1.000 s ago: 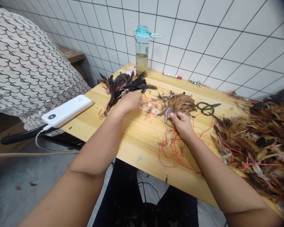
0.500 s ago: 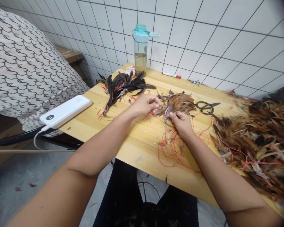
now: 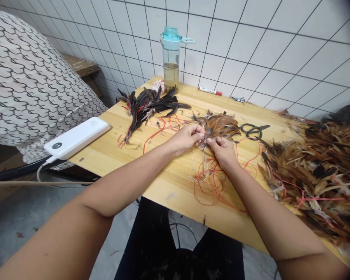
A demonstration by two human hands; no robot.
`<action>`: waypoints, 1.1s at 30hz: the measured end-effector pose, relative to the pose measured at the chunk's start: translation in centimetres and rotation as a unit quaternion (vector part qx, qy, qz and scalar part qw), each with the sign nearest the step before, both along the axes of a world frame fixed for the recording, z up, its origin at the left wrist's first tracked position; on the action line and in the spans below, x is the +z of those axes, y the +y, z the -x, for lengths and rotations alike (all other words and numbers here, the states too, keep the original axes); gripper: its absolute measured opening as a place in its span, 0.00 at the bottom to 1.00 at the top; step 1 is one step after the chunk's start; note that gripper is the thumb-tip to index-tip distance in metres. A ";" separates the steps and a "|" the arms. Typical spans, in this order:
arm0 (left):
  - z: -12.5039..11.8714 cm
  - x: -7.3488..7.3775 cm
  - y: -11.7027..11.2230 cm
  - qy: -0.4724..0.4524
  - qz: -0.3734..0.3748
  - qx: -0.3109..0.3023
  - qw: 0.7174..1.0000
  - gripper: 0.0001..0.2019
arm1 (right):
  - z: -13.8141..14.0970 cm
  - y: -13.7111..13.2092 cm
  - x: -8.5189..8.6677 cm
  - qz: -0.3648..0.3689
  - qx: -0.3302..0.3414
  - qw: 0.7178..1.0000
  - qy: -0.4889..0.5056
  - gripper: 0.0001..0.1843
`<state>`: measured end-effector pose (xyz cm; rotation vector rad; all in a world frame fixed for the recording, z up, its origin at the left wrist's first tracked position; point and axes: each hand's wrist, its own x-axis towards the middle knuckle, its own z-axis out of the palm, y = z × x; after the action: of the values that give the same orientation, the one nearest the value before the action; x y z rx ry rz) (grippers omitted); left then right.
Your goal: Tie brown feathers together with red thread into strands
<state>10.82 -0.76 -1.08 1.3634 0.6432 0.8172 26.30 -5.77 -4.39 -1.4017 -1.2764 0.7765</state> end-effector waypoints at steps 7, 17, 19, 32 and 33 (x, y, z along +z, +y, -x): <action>-0.2 -0.5 0.1 0.008 -0.008 0.019 1.000 0.04 | 0.0 0.0 -0.1 -0.009 0.013 1.000 0.026 0.16; -0.3 -1.3 0.1 -0.015 0.026 0.006 1.000 0.05 | 0.0 0.1 -0.1 0.018 0.001 0.999 0.032 0.21; -0.3 -1.2 0.2 -0.012 0.021 0.004 1.000 0.04 | 0.0 0.1 0.0 0.023 0.004 0.999 0.038 0.21; 5.3 1.9 4.6 0.450 -0.331 0.167 0.812 0.08 | 0.0 -0.2 0.6 0.022 -0.007 0.999 0.035 0.23; 5.4 1.8 4.8 0.475 -0.341 0.149 0.797 0.09 | 0.0 -0.2 0.6 0.022 -0.007 0.999 0.037 0.22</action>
<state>5.45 4.01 0.68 2.4171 1.4661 0.5706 26.31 -5.95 -3.76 -1.4038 -1.1976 0.8431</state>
